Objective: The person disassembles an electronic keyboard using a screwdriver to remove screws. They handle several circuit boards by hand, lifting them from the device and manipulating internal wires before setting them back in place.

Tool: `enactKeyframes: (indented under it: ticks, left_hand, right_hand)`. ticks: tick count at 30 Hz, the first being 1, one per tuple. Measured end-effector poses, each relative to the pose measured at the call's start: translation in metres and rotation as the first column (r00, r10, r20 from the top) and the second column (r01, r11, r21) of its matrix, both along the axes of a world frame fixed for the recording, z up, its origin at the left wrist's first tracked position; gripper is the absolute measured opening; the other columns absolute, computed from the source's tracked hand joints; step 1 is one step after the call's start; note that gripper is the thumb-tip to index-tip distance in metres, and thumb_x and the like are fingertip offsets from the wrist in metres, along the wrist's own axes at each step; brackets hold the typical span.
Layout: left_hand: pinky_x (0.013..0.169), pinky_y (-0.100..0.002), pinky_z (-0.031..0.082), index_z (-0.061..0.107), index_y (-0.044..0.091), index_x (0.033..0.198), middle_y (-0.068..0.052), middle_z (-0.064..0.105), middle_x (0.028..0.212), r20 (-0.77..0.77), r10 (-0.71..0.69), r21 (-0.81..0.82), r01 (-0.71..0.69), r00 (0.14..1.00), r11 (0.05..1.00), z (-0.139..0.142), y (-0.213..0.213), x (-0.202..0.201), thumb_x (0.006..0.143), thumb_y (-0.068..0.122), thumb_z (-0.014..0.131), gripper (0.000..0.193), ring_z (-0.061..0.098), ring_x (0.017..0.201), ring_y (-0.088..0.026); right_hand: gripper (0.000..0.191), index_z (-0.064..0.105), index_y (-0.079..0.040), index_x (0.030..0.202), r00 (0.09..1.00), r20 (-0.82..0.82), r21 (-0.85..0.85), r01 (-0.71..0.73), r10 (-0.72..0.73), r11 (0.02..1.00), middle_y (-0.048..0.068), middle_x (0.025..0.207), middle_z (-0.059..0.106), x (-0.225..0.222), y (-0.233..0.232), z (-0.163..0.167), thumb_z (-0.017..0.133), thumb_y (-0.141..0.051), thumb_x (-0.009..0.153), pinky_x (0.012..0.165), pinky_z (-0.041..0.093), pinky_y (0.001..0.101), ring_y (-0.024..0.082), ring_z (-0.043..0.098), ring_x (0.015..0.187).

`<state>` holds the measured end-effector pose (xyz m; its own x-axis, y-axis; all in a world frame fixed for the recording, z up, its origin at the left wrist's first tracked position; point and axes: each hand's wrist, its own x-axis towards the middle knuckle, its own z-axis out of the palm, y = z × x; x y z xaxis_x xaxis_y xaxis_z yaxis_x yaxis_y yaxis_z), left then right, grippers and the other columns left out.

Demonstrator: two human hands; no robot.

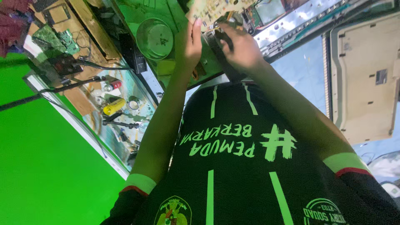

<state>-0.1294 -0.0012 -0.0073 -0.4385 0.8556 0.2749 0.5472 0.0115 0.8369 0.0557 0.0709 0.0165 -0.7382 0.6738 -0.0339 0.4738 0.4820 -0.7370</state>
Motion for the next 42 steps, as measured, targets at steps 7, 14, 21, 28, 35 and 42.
enactKeyframes:
  ticks: [7, 14, 21, 28, 35, 42]
  left_hand:
    - [0.073, -0.033, 0.052, 0.066, -0.001, 0.112, -0.011, 0.071, 0.087, 0.316, 0.021, -0.18, 0.039, 0.948, 0.983, -0.001, 0.007, -0.005, 0.116, 0.025, 0.051, 0.03, 0.061, 0.076, -0.018]
    - [0.063, -0.029, 0.051, 0.067, 0.003, 0.12, -0.006, 0.072, 0.085, 0.391, -0.01, -0.151, 0.075, 0.92, 0.986, -0.001, 0.009, -0.011, 0.112, 0.029, 0.049, 0.032, 0.06, 0.066, -0.01]
    - [0.064, -0.029, 0.053, 0.068, 0.002, 0.111, -0.005, 0.072, 0.082, 0.328, -0.021, -0.159, 0.077, 0.944, 0.984, 0.0, 0.006, -0.012, 0.111, 0.031, 0.052, 0.034, 0.068, 0.067, -0.012]
    - [0.065, -0.029, 0.054, 0.069, 0.002, 0.108, -0.006, 0.073, 0.084, 0.342, -0.039, -0.15, 0.096, 0.939, 0.984, -0.001, 0.005, -0.015, 0.111, 0.031, 0.051, 0.035, 0.069, 0.068, -0.012]
    - [0.065, -0.028, 0.052, 0.069, 0.002, 0.115, -0.005, 0.075, 0.089, 0.336, -0.041, -0.166, 0.102, 0.941, 0.981, -0.003, 0.002, -0.015, 0.11, 0.031, 0.052, 0.034, 0.07, 0.072, -0.012]
    - [0.082, -0.03, 0.055, 0.067, 0.001, 0.125, -0.008, 0.077, 0.105, 0.241, -0.113, -0.109, 0.143, 0.964, 0.984, -0.001, -0.004, -0.017, 0.113, 0.026, 0.056, 0.03, 0.071, 0.091, -0.014]
  right_hand:
    - [0.024, 0.068, -0.003, 0.123, 0.997, 0.01, 0.017, 0.071, -0.071, 0.997, 0.026, 0.11, 0.071, -0.015, -0.006, -0.015, 0.066, -0.016, 0.102, 0.083, 0.059, 0.0447, 0.041, 0.073, 0.092]
    - [0.02, 0.069, 0.002, 0.114, 0.971, -0.192, 0.055, 0.152, -0.139, 0.987, 0.024, 0.109, 0.074, 0.011, -0.015, -0.02, 0.071, 0.004, 0.094, 0.09, 0.061, 0.0405, 0.036, 0.075, 0.103]
    - [0.022, 0.066, 0.003, 0.12, 0.949, -0.138, -0.206, 0.253, -0.284, 0.945, 0.019, 0.106, 0.075, 0.016, -0.027, 0.025, 0.066, 0.003, 0.099, 0.076, 0.058, 0.0358, 0.025, 0.077, 0.091]
    - [0.021, 0.063, 0.003, 0.116, 0.939, -0.118, -0.272, 0.283, -0.324, 0.92, 0.015, 0.101, 0.077, 0.008, -0.035, 0.04, 0.071, -0.002, 0.098, 0.076, 0.058, 0.0322, 0.019, 0.076, 0.086]
    - [0.016, 0.06, 0.002, 0.114, 0.88, -0.054, -0.717, 0.295, -0.473, 0.632, 0.01, 0.091, 0.074, 0.012, -0.043, 0.018, 0.065, -0.002, 0.1, 0.065, 0.059, 0.0272, 0.011, 0.07, 0.073]
    - [0.019, 0.069, 0.001, 0.116, 0.901, -0.151, -0.576, 0.254, -0.407, 0.777, 0.01, 0.097, 0.076, 0.018, -0.054, 0.001, 0.067, -0.005, 0.099, 0.078, 0.062, 0.0295, 0.013, 0.075, 0.085]
